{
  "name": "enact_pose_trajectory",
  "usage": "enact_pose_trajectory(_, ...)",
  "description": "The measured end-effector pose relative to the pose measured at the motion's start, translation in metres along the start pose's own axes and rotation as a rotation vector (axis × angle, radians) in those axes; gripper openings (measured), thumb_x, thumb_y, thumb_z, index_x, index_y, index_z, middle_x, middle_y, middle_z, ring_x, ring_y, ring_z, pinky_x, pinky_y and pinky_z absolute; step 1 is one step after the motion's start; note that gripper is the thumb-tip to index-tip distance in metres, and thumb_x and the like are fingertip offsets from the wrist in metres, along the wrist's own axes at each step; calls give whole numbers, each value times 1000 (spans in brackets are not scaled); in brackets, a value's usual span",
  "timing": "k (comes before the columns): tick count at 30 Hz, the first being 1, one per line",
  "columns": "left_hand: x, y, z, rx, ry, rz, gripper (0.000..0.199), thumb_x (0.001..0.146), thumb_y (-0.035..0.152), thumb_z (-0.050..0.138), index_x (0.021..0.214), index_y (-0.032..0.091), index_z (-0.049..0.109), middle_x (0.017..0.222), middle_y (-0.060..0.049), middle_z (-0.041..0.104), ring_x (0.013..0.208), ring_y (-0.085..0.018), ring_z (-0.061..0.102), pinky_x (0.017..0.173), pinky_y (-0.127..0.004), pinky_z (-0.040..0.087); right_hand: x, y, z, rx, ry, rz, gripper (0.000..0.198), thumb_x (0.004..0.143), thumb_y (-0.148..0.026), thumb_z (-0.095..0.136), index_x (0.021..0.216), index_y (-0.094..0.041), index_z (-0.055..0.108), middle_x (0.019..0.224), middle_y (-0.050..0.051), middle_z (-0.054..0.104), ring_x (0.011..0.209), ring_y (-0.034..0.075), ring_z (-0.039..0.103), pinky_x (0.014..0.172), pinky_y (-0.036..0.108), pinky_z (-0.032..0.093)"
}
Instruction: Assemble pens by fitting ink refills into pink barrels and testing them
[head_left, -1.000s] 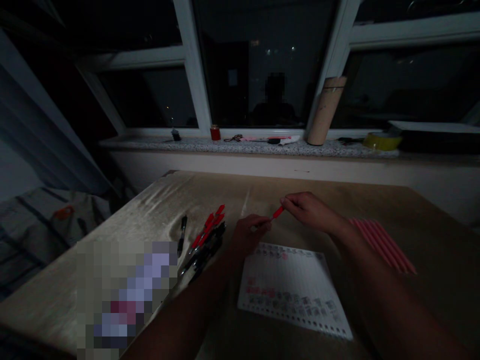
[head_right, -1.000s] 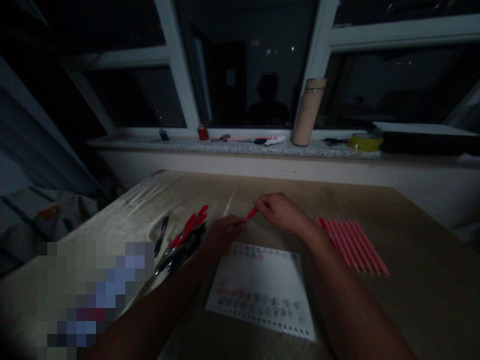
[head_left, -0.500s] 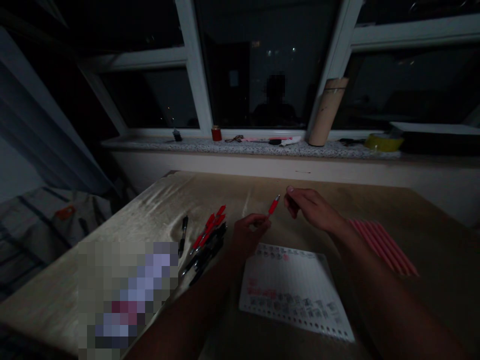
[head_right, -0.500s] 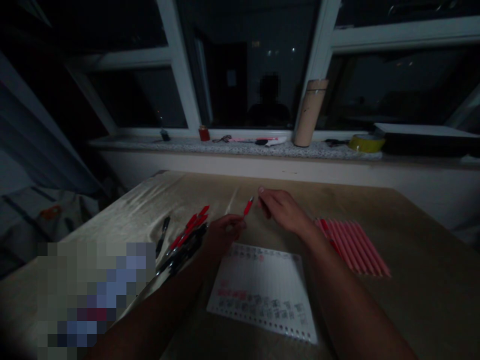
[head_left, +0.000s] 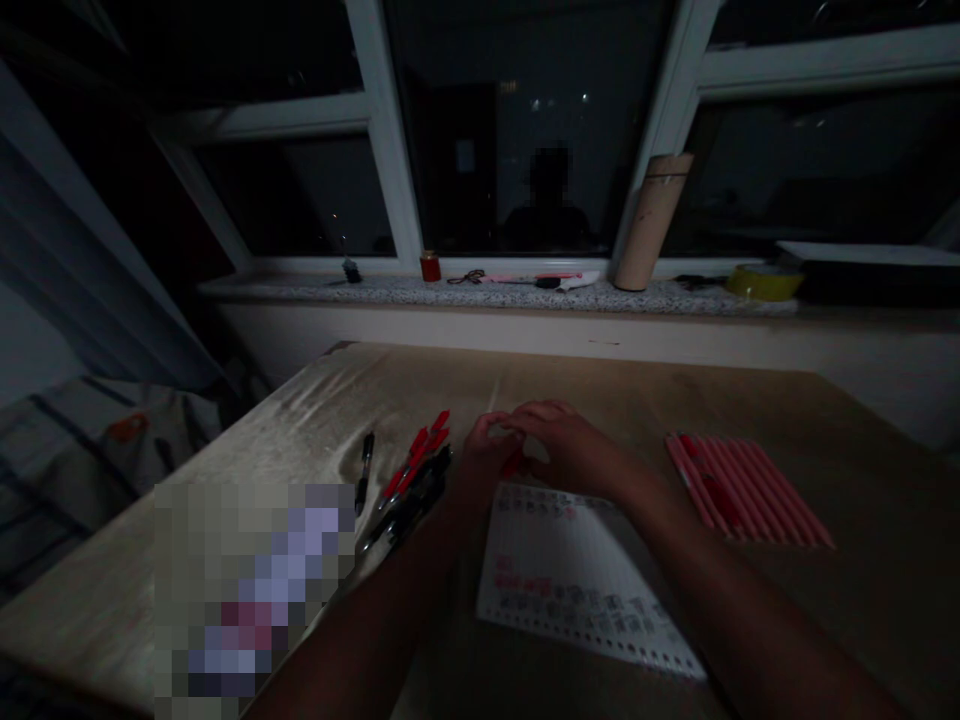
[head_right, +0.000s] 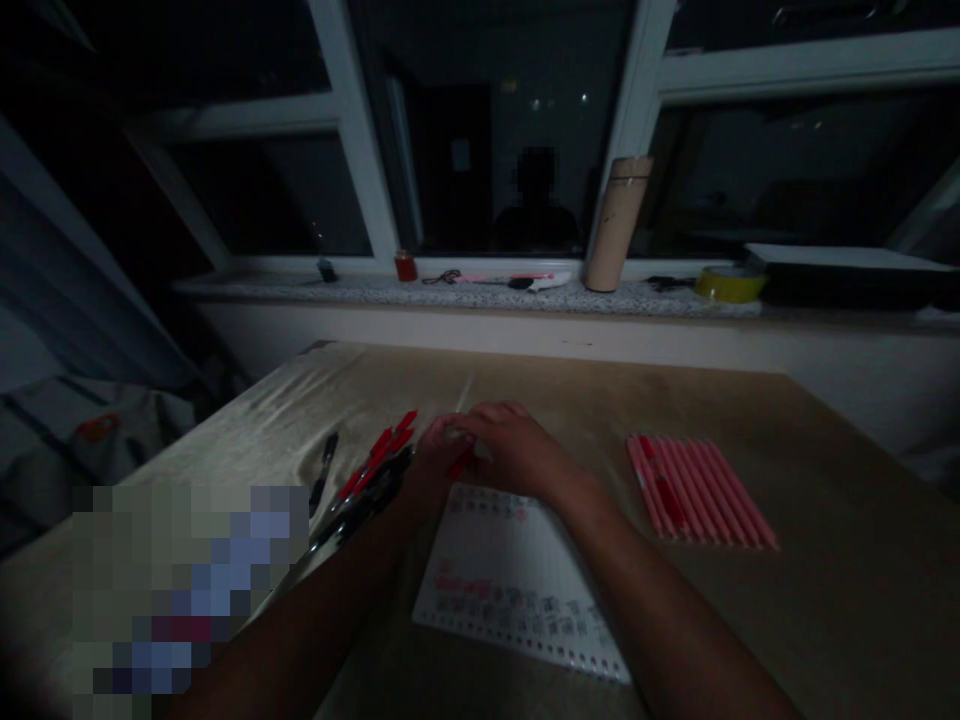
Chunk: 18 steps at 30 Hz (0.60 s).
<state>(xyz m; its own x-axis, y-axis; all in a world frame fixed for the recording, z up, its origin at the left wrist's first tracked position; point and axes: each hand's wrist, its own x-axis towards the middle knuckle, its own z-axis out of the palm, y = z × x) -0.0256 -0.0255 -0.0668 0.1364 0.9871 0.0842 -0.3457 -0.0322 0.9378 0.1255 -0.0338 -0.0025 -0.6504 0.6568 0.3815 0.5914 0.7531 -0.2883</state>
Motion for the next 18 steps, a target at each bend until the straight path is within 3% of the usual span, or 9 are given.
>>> enact_pose_trajectory(4,3,-2,-1,-82,-2,-10,60,60,37,74,106,17,41,59,5,60,41,-9,51,44,-20,38,1,1,4,132,-36,19,34,74,-15,56,108,-22,59,102,6,66,91,19,59,82,32,41)
enact_pose_trajectory(7,2,0,0,-72,-48,-7,55,67,40,67,107,17,39,54,6,58,42,-10,51,45,-21,38,1,5,6,324,-47,72,22,78,-10,43,88,-20,60,83,2,66,74,13,59,70,25,41)
enact_pose_trajectory(11,-2,3,3,14,-32,17,48,70,41,63,104,17,40,52,5,57,43,-10,50,45,-20,36,3,12,5,673,181,283,11,80,-22,47,75,-18,56,63,-2,55,58,11,50,56,22,37)
enact_pose_trajectory(15,-4,3,5,120,34,43,42,72,39,61,102,17,41,52,5,57,42,-8,46,44,-20,34,4,17,-9,1315,315,469,39,78,-53,45,58,-20,45,44,-8,30,37,8,25,38,21,23)
enact_pose_trajectory(18,-5,2,5,182,34,38,41,73,39,60,101,17,41,51,6,56,42,-8,44,44,-19,34,1,19,-24,1670,414,446,42,75,-54,45,51,-21,37,41,-8,23,35,7,19,34,20,20)
